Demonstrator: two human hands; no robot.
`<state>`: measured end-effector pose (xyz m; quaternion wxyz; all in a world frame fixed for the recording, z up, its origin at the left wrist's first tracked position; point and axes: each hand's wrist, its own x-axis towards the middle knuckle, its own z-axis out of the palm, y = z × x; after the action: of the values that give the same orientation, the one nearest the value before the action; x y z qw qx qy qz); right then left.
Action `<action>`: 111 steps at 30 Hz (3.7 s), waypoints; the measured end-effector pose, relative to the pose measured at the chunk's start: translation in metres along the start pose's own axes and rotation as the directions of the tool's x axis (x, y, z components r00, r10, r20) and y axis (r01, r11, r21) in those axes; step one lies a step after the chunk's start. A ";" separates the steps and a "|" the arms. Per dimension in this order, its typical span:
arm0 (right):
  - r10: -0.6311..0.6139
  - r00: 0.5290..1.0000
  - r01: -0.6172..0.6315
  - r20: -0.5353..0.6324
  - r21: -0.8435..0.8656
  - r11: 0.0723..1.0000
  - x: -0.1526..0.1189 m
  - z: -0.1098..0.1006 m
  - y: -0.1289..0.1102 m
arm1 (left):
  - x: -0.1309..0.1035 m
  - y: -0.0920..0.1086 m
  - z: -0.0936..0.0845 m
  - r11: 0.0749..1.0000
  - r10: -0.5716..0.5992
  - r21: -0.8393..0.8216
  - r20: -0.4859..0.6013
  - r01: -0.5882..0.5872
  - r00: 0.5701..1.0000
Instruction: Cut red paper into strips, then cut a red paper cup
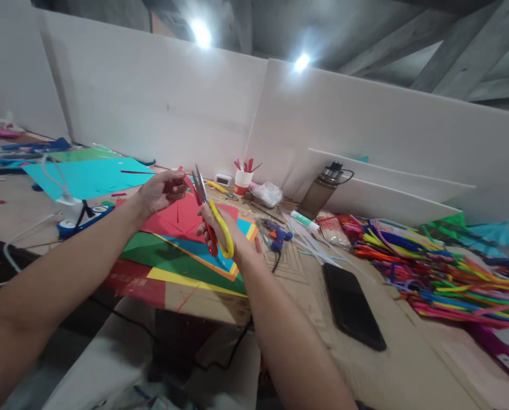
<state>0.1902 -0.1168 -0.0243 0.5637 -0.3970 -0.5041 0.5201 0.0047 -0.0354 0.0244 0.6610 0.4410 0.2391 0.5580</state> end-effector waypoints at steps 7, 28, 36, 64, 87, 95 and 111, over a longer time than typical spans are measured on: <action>0.119 0.979 -0.111 0.168 -0.058 0.992 0.002 0.002 -0.005 | 0.001 0.003 -0.005 0.999 -0.007 -0.049 -0.014 0.007 1.000; -0.136 0.986 0.134 -0.101 -0.024 0.991 0.011 0.004 0.001 | -0.009 -0.023 0.014 0.981 -0.177 0.103 0.155 0.163 0.972; -0.128 0.983 0.126 -0.130 -0.024 0.992 0.011 0.004 0.001 | -0.013 -0.027 0.015 0.978 -0.108 0.205 0.303 0.046 0.947; -0.021 0.979 0.155 0.205 -0.666 0.729 -0.003 0.004 -0.014 | 0.002 0.000 0.002 0.999 -0.030 0.018 -0.048 0.031 0.998; -0.030 0.979 0.146 0.202 -0.585 0.798 -0.003 0.001 -0.011 | 0.002 -0.003 -0.001 0.983 0.095 0.164 -0.051 -0.086 0.994; -0.045 0.978 0.162 0.205 -0.596 0.786 -0.005 0.002 -0.013 | 0.004 -0.005 -0.003 0.952 0.189 0.249 -0.029 -0.176 0.982; -0.016 0.977 0.138 0.215 -0.568 0.812 -0.005 0.001 -0.012 | 0.002 -0.005 -0.002 0.906 0.280 0.341 -0.035 -0.251 0.959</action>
<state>0.1913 -0.1236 -0.0135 0.3832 -0.4746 -0.7080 0.3558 0.0060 -0.0327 0.0193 0.4843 0.5511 0.2950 0.6122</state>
